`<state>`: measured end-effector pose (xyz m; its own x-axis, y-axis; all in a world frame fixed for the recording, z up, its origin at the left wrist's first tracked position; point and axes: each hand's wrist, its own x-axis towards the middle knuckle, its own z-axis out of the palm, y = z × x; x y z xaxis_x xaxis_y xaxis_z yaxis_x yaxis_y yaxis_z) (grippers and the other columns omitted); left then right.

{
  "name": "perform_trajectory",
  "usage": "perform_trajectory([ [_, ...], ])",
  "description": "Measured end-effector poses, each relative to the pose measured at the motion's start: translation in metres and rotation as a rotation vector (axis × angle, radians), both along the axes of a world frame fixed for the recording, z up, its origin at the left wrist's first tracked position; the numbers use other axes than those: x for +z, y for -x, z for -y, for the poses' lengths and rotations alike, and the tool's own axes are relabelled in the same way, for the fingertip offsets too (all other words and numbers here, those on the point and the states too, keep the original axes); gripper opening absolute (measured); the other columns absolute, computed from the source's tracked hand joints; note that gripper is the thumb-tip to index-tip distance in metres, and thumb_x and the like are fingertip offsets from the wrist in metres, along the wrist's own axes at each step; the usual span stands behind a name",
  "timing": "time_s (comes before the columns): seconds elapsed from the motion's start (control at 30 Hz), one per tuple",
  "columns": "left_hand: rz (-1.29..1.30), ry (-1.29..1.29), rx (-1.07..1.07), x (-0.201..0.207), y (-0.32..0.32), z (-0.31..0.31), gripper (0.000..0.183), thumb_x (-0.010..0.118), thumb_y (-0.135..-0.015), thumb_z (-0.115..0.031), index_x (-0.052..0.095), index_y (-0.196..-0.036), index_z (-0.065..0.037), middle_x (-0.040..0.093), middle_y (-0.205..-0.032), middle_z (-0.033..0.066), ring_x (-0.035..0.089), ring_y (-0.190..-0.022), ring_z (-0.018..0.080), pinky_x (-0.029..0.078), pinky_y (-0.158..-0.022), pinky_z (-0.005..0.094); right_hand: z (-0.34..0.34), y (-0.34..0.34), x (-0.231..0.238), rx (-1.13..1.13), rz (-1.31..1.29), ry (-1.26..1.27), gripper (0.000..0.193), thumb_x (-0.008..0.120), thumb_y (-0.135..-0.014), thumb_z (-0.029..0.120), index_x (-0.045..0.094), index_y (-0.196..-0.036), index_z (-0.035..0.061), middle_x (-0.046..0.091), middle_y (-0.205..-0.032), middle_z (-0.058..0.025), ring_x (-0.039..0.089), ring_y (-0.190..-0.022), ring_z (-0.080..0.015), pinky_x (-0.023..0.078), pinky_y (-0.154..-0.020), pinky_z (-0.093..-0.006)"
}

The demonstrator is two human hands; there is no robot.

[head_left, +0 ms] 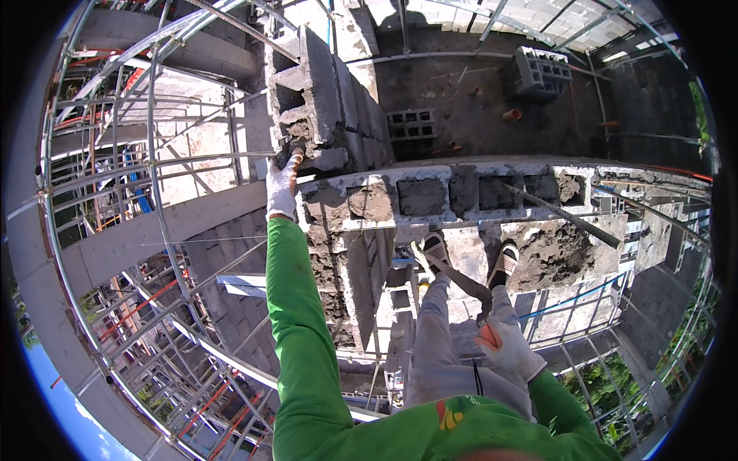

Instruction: The person lays concrete blocks on a wall using a trowel to apply mortar. They repeatedly scoop mortar, spread it on the blocks, and place new blocks into position, adjusting alignment as needed.

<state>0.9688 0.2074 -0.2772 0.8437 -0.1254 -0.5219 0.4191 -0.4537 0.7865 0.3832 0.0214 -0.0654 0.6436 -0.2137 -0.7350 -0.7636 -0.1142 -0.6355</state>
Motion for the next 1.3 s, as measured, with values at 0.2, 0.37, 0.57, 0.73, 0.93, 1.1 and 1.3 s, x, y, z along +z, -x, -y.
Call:
perform_trajectory([
  [0.2, 0.488, 0.123, 0.224, 0.074, 0.067, 0.003, 0.043, 0.068, -0.102, -0.015, 0.058, -0.138, 0.004, 0.069, -0.126, 0.0136, 0.064, -0.106, 0.0196, 0.051, -0.093, 0.0312, 0.008, -0.008, 0.034, -0.003, -0.002, 0.058, 0.026, 0.075, -0.092, 0.010, 0.057, -0.105, -0.0033, 0.063, -0.076, -0.0156, 0.066, -0.070, -0.0345, 0.050, -0.063, -0.0408],
  [0.37, 0.498, 0.078, 0.336, 0.111, 0.204, 0.003, 0.031, 0.066, -0.102, -0.009, 0.063, -0.132, 0.001, 0.070, -0.118, 0.0078, 0.064, -0.101, 0.0135, 0.052, -0.088, 0.0259, 0.052, -0.134, 0.031, -0.100, 0.293, 0.147, 0.034, 0.072, -0.092, 0.009, 0.056, -0.118, -0.0060, 0.065, -0.079, -0.0144, 0.068, -0.071, -0.0355, 0.051, -0.062, -0.0403],
  [0.57, 0.031, 0.015, 0.144, 0.104, 0.358, -0.029, 0.030, 0.061, -0.097, -0.003, 0.068, -0.126, 0.000, 0.069, -0.110, 0.0063, 0.064, -0.093, 0.0117, 0.053, -0.081, 0.0272, 0.141, -0.349, -0.047, 0.246, 0.147, 0.817, 0.025, 0.061, -0.090, 0.017, 0.077, -0.109, 0.0096, 0.077, -0.103, -0.0182, 0.073, -0.102, -0.0401, 0.058, -0.088, -0.0516],
  [0.73, -0.139, -0.151, 0.020, 0.090, 0.442, -0.086, 0.028, 0.062, -0.094, -0.002, 0.069, -0.121, 0.001, 0.069, -0.115, 0.0120, 0.068, -0.104, 0.0202, 0.055, -0.091, 0.0333, 0.169, -0.430, -0.121, 0.816, 0.017, 0.705, 0.030, 0.061, -0.095, 0.022, 0.076, -0.090, -0.0038, 0.075, -0.092, -0.0223, 0.076, -0.087, -0.0388, 0.062, -0.075, -0.0481],
  [0.93, -0.219, -0.298, 0.001, 0.072, 0.526, -0.171, 0.025, 0.061, -0.100, -0.007, 0.066, -0.124, -0.001, 0.069, -0.100, 0.0039, 0.063, -0.082, 0.0106, 0.052, -0.074, 0.0255, 0.168, -0.413, -0.178, -0.061, -0.177, -0.279, 0.039, 0.051, -0.101, 0.032, 0.066, -0.081, 0.0021, 0.071, -0.080, -0.0069, 0.067, -0.059, -0.0187, 0.054, -0.052, -0.0334],
  [1.1, -0.363, -0.393, 0.044, 0.080, 0.547, -0.199, 0.025, 0.062, -0.100, -0.010, 0.066, -0.122, 0.001, 0.072, -0.104, 0.0059, 0.065, -0.090, 0.0127, 0.052, -0.079, 0.0291, 0.125, -0.403, -0.217, -0.756, -0.350, -1.201, 0.021, 0.045, -0.103, 0.019, 0.054, -0.109, 0.0004, 0.064, -0.095, -0.0086, 0.061, -0.064, -0.0119, 0.050, -0.053, -0.0304],
  [1.3, -0.569, -0.200, 0.458, 0.106, 0.519, -0.181, 0.021, 0.061, -0.102, -0.009, 0.066, -0.122, -0.008, 0.059, -0.081, -0.0033, 0.042, -0.052, 0.0024, 0.032, -0.043, 0.0206, 0.124, -0.407, -0.239, -0.597, -0.340, -1.132, 0.023, 0.050, -0.101, 0.016, 0.055, -0.111, -0.0032, 0.064, -0.095, -0.0082, 0.060, -0.059, -0.0100, 0.051, -0.052, -0.0255],
])
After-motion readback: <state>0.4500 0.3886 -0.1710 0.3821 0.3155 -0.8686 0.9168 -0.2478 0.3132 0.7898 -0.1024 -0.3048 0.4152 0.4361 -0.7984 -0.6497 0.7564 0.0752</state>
